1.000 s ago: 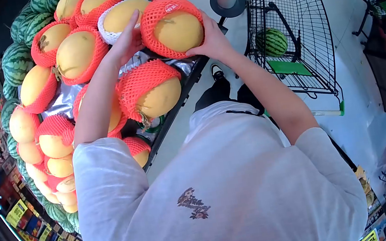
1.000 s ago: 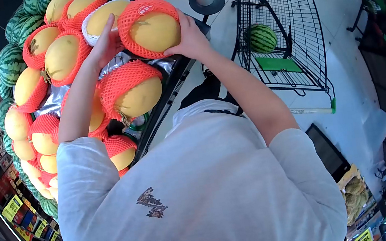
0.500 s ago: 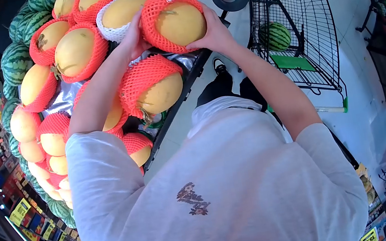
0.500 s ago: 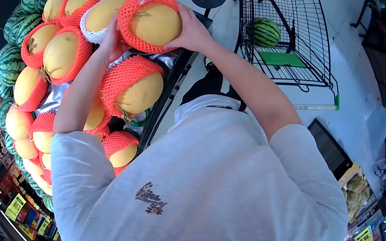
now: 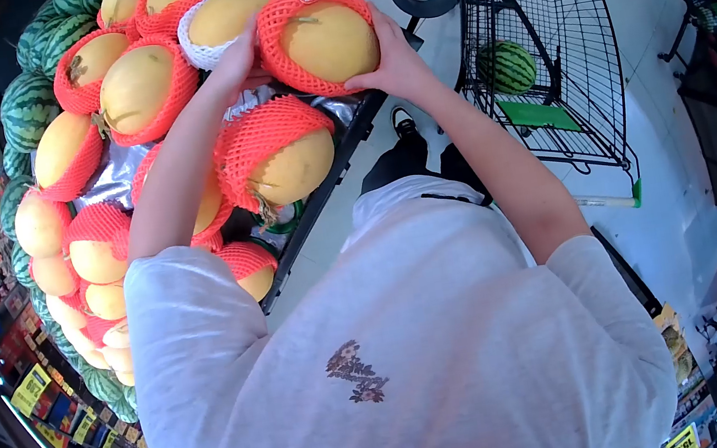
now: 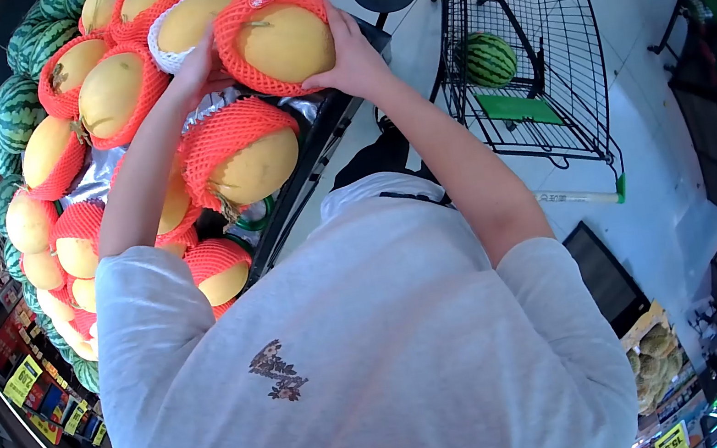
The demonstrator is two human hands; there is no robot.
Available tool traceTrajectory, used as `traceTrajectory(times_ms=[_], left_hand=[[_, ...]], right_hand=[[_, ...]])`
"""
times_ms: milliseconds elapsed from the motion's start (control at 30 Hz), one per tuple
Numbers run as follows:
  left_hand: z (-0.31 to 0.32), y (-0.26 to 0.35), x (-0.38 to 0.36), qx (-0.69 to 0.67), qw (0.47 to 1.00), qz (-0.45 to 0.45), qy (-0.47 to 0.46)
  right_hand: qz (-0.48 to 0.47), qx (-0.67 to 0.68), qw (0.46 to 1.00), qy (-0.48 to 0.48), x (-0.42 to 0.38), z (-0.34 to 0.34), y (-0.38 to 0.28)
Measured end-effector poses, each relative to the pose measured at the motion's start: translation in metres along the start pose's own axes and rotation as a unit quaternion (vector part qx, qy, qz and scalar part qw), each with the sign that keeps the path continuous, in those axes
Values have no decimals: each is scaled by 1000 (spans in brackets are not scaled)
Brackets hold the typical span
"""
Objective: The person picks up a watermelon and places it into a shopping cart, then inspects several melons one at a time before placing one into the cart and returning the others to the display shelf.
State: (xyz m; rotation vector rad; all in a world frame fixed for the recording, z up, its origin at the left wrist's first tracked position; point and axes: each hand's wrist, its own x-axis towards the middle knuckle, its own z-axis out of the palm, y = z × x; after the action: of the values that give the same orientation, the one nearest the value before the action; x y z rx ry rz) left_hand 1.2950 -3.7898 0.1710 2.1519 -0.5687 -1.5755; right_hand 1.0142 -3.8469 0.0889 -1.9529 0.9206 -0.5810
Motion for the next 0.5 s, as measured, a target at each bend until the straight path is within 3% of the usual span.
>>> traceTrajectory(times_ms=[167, 200, 233, 300, 367, 400, 433, 500], left_hand=[[-14, 5, -41, 116, 990, 62, 52], [-10, 6, -56, 272, 940, 155, 139], [-3, 10, -73, 416, 849, 240, 220], [24, 22, -94, 363, 863, 275, 218], [50, 33, -103, 375, 736, 497, 267], [59, 36, -113, 370, 712, 530, 275], [66, 41, -112, 385, 722, 519, 248], [88, 28, -82, 381, 735, 484, 283]], right_hand=[[-13, 6, 1000, -6, -13, -6, -3], [-7, 14, 1000, -9, -18, -8, -5], [-2, 23, 1000, -12, -23, -11, -5], [-15, 16, 1000, -5, -38, -24, 1], [-29, 9, 1000, 2, -47, -32, 2], [-39, 11, 999, 11, -45, -28, -1], [-39, 3, 999, 21, -48, -30, 3], [-74, 34, 995, 57, -64, -40, 15]])
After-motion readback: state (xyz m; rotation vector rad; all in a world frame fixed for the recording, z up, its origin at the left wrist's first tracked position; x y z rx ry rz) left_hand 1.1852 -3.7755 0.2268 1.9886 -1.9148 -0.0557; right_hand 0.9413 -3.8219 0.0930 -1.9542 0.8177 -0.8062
